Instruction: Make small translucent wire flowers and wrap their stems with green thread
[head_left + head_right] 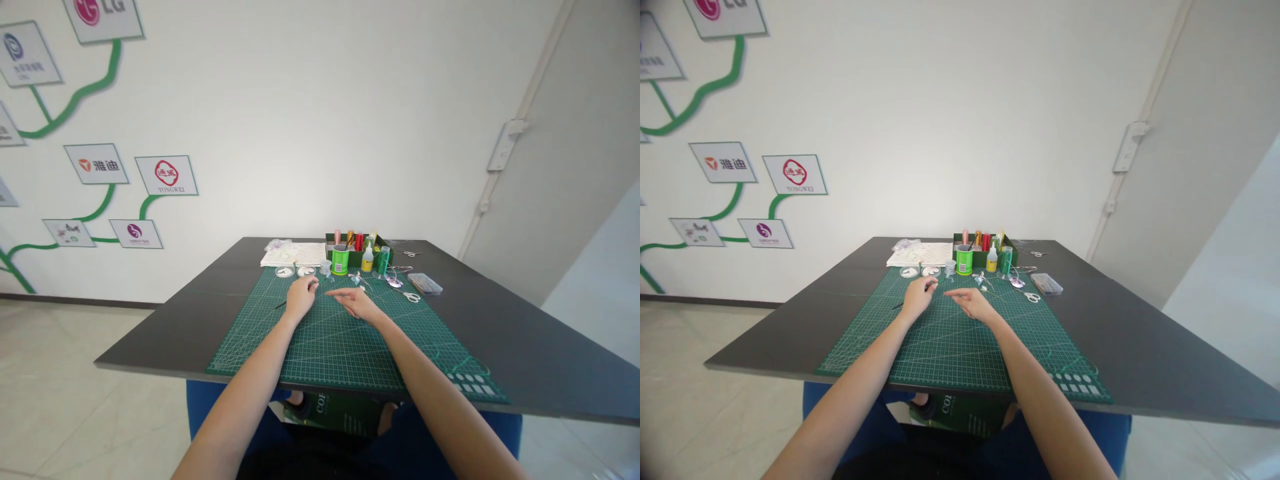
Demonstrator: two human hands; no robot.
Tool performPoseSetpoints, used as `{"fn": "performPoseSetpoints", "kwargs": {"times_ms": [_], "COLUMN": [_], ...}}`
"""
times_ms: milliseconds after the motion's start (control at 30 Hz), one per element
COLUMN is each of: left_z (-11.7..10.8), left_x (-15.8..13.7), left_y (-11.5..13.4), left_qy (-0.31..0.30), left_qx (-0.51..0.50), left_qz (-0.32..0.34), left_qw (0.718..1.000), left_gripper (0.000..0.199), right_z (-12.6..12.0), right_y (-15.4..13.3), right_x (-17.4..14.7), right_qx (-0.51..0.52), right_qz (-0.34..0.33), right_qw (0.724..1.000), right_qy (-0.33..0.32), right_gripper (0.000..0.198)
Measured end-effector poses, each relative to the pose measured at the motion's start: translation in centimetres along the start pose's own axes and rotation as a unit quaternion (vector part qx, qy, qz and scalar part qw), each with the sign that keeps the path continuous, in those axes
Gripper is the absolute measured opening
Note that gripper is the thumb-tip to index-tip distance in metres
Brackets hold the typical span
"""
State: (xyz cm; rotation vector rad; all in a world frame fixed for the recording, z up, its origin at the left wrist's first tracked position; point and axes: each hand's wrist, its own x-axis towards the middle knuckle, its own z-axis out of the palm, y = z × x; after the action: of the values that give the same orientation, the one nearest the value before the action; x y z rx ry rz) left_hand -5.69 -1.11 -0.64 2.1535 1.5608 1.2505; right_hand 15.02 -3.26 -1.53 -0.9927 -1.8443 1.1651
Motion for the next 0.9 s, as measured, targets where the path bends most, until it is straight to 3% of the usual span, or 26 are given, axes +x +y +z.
{"fn": "performPoseSetpoints", "kwargs": {"times_ms": [400,667,900], "left_z": [0.7,0.8,0.8], "left_x": [-0.6,-1.2,-1.5], "left_y": [0.0,0.6,1.2], "left_qy": [-0.048,-0.112,-0.156], "left_qx": [0.044,0.087,0.066], "left_qz": [0.055,0.106,0.161], "left_qw": [0.996,0.984,0.972], "left_gripper": [0.023,0.025,0.025], "right_z": [0.6,-1.1,-3.2], "right_y": [-1.4,-3.6,-4.8], "right_x": [0.3,0.4,0.3], "right_qx": [-0.026,-0.024,-0.015], "right_qz": [-0.015,-0.05,-0.06], "right_qw": [0.999,0.998,0.998], "right_qy": [-0.019,-0.007,-0.01], "right_gripper": [0.052,0.049,0.054]}}
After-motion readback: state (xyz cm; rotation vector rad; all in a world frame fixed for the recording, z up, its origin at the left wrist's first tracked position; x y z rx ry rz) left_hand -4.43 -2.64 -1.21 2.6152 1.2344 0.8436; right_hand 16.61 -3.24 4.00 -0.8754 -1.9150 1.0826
